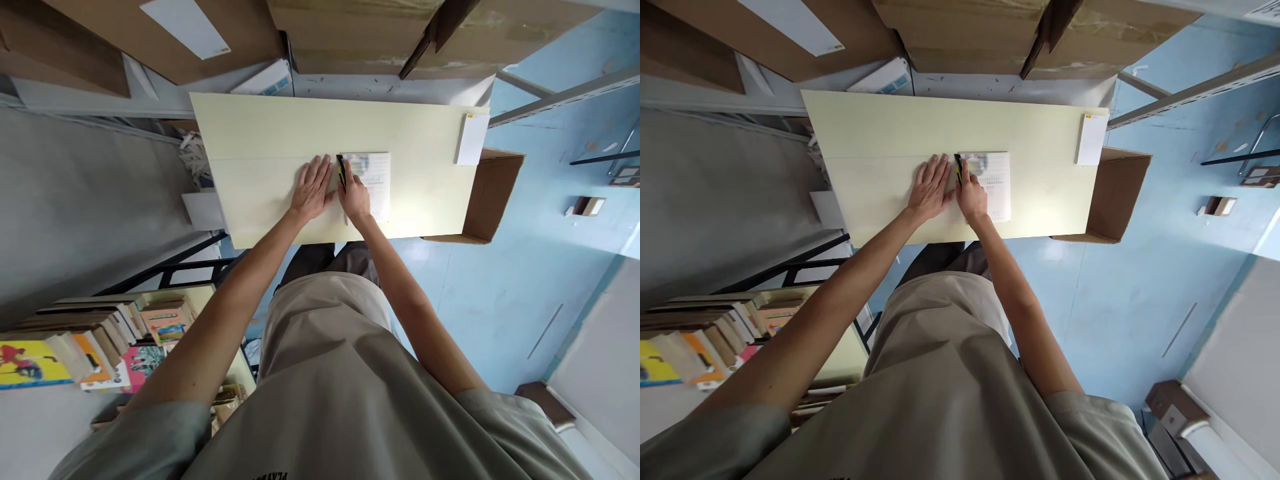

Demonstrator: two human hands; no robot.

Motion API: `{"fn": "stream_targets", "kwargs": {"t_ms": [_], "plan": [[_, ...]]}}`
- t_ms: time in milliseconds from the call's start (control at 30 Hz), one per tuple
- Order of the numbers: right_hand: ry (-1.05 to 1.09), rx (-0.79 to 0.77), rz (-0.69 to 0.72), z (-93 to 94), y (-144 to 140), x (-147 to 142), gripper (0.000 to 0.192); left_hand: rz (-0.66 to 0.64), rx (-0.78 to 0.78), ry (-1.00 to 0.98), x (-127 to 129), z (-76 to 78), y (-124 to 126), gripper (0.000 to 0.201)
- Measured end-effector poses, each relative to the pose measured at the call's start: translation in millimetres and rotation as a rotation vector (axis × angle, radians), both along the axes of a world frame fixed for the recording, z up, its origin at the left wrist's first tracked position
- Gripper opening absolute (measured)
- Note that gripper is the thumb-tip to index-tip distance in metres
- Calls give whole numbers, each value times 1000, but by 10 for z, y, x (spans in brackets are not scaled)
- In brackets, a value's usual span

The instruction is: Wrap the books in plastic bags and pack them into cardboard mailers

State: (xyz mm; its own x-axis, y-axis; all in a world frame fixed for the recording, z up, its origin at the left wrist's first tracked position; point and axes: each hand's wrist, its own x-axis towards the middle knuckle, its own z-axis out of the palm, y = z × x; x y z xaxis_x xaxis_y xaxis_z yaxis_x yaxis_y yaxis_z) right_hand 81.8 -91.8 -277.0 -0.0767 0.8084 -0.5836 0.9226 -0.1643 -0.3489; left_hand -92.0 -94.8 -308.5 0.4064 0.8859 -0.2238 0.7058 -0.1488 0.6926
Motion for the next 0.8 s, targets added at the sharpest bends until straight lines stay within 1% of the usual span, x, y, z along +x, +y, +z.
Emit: {"fn": "stream_targets", "kwargs": {"t_ms": [233, 367, 533, 800], "plan": [[-94, 18, 112, -96, -116, -30, 81, -34, -11, -8, -32, 36, 51, 85], [-117, -6, 90, -82, -153, -44, 79, -40, -8, 3, -17, 48, 52, 85], [-102, -39, 55, 27, -207, -58, 74, -40, -15, 4, 1, 38, 45, 87], [-124, -123, 21, 312, -355, -138, 75, -47, -20, 5, -17, -49, 40, 93]]}}
